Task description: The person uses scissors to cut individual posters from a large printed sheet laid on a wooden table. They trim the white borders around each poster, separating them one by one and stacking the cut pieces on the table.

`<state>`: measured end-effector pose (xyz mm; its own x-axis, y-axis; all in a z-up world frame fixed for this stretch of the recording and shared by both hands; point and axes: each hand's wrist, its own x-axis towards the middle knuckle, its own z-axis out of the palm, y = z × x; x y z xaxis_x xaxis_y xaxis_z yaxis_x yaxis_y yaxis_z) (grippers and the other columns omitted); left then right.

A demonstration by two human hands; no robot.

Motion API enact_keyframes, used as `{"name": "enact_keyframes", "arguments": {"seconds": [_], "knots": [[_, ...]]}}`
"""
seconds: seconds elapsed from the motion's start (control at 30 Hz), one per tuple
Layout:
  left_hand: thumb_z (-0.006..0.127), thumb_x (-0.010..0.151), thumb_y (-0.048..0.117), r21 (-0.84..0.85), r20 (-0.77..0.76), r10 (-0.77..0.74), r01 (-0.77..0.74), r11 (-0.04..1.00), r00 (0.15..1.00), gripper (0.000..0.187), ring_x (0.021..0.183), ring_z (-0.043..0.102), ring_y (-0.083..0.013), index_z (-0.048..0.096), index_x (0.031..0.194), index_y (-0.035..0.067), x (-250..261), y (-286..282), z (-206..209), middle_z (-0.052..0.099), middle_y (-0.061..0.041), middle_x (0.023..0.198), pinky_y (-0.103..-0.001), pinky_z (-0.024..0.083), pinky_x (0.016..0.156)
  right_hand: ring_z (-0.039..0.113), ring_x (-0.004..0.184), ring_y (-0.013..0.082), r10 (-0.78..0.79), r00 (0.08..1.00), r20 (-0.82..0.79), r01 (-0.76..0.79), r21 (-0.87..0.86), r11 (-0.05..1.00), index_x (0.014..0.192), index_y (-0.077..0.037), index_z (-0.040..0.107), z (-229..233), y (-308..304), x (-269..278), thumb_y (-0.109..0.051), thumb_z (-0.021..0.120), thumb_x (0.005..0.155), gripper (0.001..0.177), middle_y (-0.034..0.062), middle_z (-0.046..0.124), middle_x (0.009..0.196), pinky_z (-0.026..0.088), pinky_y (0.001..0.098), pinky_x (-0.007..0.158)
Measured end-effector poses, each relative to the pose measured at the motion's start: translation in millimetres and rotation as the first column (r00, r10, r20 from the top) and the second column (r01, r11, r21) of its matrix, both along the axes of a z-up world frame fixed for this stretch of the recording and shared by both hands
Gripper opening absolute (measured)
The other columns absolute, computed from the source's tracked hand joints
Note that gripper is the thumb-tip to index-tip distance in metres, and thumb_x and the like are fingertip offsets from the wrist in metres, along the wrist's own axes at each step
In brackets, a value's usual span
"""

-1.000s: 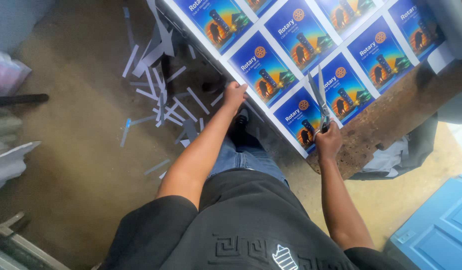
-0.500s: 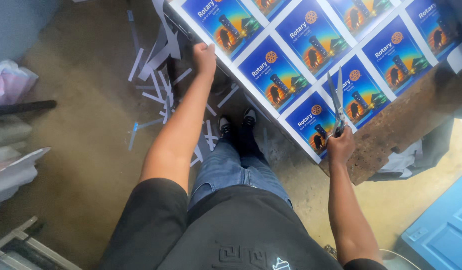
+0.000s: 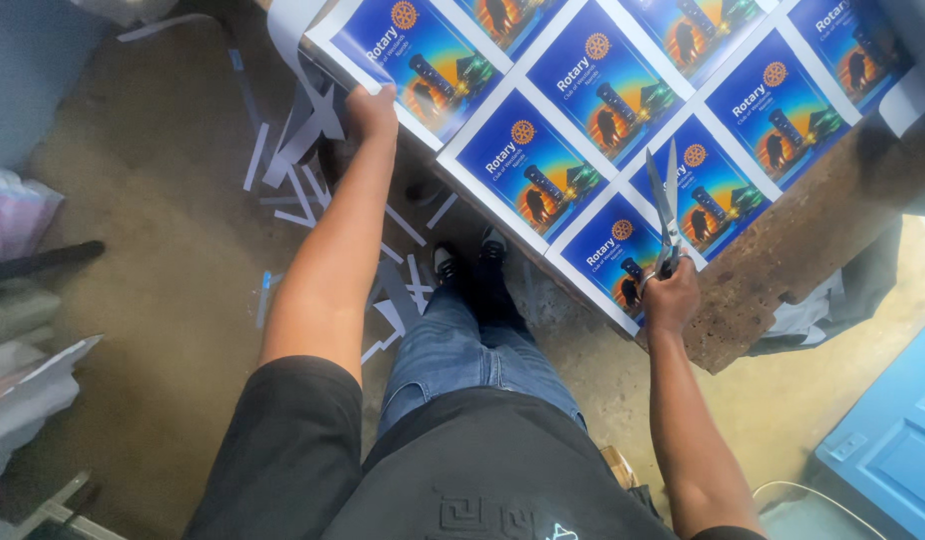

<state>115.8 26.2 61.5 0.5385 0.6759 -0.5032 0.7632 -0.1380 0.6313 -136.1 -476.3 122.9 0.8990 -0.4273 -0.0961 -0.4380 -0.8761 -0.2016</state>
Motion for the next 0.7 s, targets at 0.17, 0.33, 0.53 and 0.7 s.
{"name": "enact_keyframes", "arguments": {"seconds": [0.17,0.33,0.53,0.7], "knots": [[0.074,0.075,0.031,0.051,-0.028,0.004,-0.002,0.999,1.0,0.029,0.086,0.075,-0.031,0.076,0.093,0.008,4.2,3.2,-8.4,0.08,-0.009,0.095,-0.045,0.057,0.075,0.068,0.089,0.0429,0.011,0.999,0.03,-0.01,-0.015,1.0,0.107,-0.009,0.065,-8.6,-8.8,0.4,-0.027,0.076,0.088,0.029,0.0158,0.073,0.098,0.05,0.0534,0.072],[0.07,0.085,0.026,-0.028,-0.014,-0.002,0.002,1.0,1.0,0.023,0.09,0.074,-0.0274,0.072,0.099,0.008,-3.1,-3.5,16.9,0.078,-0.007,0.098,-0.044,0.058,0.079,0.068,0.083,0.0406,0.019,1.0,-0.001,-0.019,0.004,1.0,0.104,-0.008,0.063,-1.7,-9.1,0.4,-0.027,0.076,0.092,0.026,0.0152,0.071,0.094,0.049,0.0516,0.066],[0.066,0.094,0.031,-0.331,0.168,0.088,-0.028,0.943,0.982,0.084,0.153,0.033,-0.0384,0.025,0.159,-0.003,-31.7,-26.2,20.2,0.031,-0.024,0.166,-0.049,0.034,0.123,0.069,0.083,0.0461,0.033,0.998,-0.062,-0.029,0.059,0.998,0.12,-0.009,0.068,17.9,-7.5,6.4,-0.023,0.071,0.089,0.035,0.0183,0.075,0.094,0.05,0.055,0.067],[0.068,0.096,0.03,-0.391,0.189,0.049,0.029,0.92,0.981,0.054,0.119,0.068,-0.037,0.05,0.138,0.001,-99.4,-78.1,24.8,0.065,-0.019,0.121,-0.051,0.054,0.102,0.072,0.089,0.0462,0.0,0.995,-0.098,-0.003,-0.023,1.0,0.102,-0.011,0.062,8.7,-16.3,6.6,-0.038,0.076,0.088,0.034,0.0199,0.073,0.088,0.055,0.0557,0.083]]}}
